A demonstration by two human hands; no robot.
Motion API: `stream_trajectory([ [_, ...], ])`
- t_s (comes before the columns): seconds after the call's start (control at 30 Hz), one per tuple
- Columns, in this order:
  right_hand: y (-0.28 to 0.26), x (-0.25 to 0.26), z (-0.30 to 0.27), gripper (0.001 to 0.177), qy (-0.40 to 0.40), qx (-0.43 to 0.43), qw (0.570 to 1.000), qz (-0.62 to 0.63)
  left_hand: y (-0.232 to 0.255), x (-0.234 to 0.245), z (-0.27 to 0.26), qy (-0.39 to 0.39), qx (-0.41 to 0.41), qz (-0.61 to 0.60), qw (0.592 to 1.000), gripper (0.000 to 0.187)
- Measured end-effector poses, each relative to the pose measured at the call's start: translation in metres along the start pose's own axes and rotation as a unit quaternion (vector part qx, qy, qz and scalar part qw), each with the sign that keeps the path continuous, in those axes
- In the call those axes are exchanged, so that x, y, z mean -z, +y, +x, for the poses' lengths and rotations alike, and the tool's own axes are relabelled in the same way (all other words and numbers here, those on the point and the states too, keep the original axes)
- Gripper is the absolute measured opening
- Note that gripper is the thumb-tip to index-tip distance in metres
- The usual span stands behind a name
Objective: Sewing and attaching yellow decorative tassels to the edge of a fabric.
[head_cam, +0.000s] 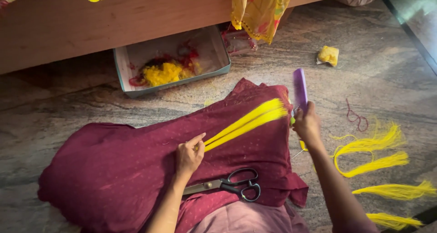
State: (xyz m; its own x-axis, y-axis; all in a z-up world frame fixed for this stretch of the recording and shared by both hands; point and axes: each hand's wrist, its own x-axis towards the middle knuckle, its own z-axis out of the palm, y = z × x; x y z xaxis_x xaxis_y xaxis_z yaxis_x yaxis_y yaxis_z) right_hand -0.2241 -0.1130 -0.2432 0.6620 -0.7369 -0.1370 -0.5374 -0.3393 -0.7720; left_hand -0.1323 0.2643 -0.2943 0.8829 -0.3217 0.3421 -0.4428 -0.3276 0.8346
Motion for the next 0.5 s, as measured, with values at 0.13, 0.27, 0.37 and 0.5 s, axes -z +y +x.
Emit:
stream_trajectory([
  [0.13, -0.008, -0.035, -0.062, 0.038, 0.086, 0.304, 0.929, -0.193, 0.009, 0.000, 0.001, -0.026, 0.071, 0.042, 0.996, 0.030],
  [0.27, -0.055, -0.040, -0.133, 0.053, -0.042, 0.502, 0.815, -0.286, -0.005, -0.004, -0.004, -0.038, 0.026, 0.170, 0.984, 0.023],
  [0.37, -0.042, -0.025, -0.118, 0.055, -0.032, 0.457, 0.799, -0.391, -0.007, -0.006, -0.005, -0.053, -0.008, 0.228, 0.972, 0.021],
  [0.5, -0.044, 0.002, -0.100, 0.047, 0.031, 0.350, 0.827, -0.438, -0.014, -0.008, -0.004, -0.047, -0.053, 0.246, 0.967, 0.028],
])
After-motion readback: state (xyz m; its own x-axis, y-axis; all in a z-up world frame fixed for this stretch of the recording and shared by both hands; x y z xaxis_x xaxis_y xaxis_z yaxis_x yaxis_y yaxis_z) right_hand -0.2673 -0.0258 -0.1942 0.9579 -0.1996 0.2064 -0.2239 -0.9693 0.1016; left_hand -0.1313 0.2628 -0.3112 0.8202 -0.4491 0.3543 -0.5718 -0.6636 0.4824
